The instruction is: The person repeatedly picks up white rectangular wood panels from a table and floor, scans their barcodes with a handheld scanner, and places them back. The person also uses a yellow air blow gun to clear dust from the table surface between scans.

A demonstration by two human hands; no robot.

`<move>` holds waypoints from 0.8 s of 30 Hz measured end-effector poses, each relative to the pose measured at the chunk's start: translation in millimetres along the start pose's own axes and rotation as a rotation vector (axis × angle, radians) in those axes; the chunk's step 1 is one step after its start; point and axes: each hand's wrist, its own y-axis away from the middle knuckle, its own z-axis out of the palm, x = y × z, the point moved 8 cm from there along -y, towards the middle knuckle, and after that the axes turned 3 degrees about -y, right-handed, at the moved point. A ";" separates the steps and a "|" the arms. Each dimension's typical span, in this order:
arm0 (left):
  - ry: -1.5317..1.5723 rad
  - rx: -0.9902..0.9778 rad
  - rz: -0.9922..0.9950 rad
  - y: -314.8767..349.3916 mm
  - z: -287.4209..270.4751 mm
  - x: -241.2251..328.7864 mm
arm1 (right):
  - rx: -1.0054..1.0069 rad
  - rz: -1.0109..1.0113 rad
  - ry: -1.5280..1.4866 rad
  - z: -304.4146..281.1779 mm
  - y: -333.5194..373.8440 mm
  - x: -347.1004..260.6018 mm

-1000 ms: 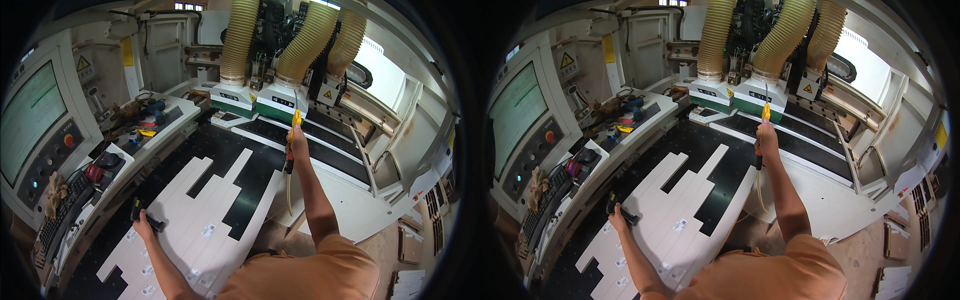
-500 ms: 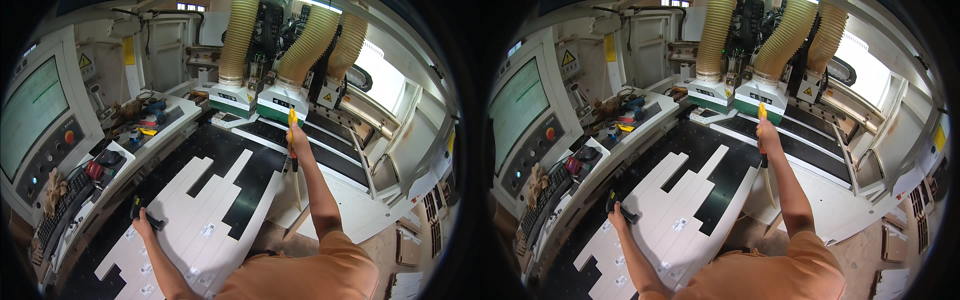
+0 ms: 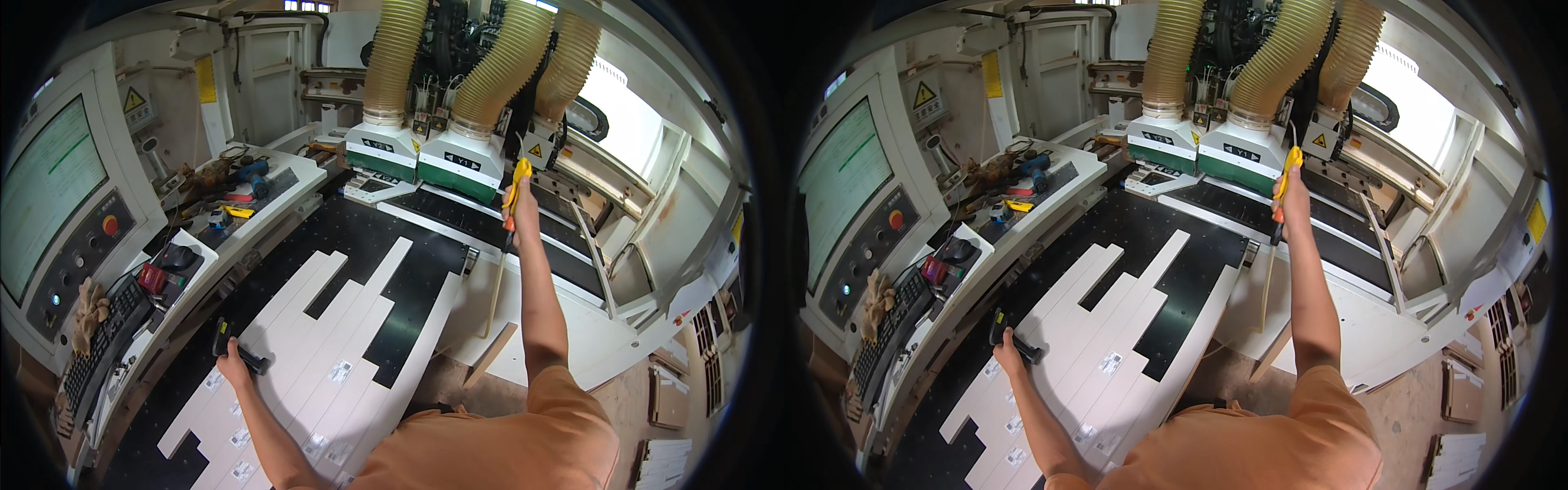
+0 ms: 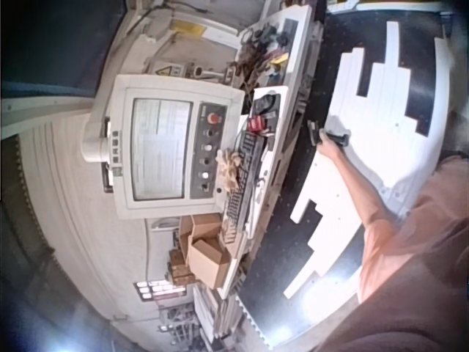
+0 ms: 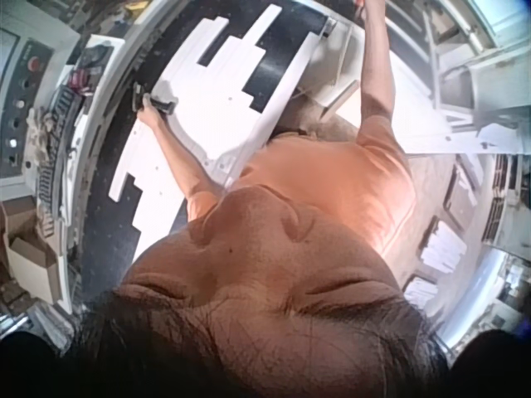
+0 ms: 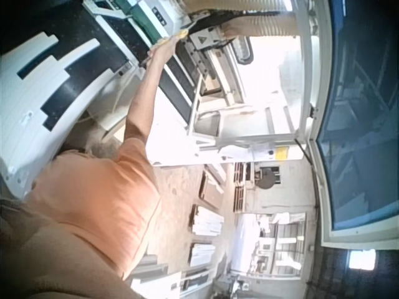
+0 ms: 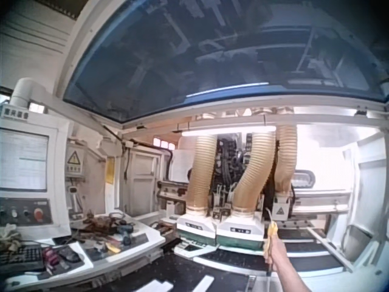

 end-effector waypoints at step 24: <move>0.043 -0.005 -0.019 2.7 0.9 0.0 | -0.265 -0.078 0.820 68.0 -62.7 -51.7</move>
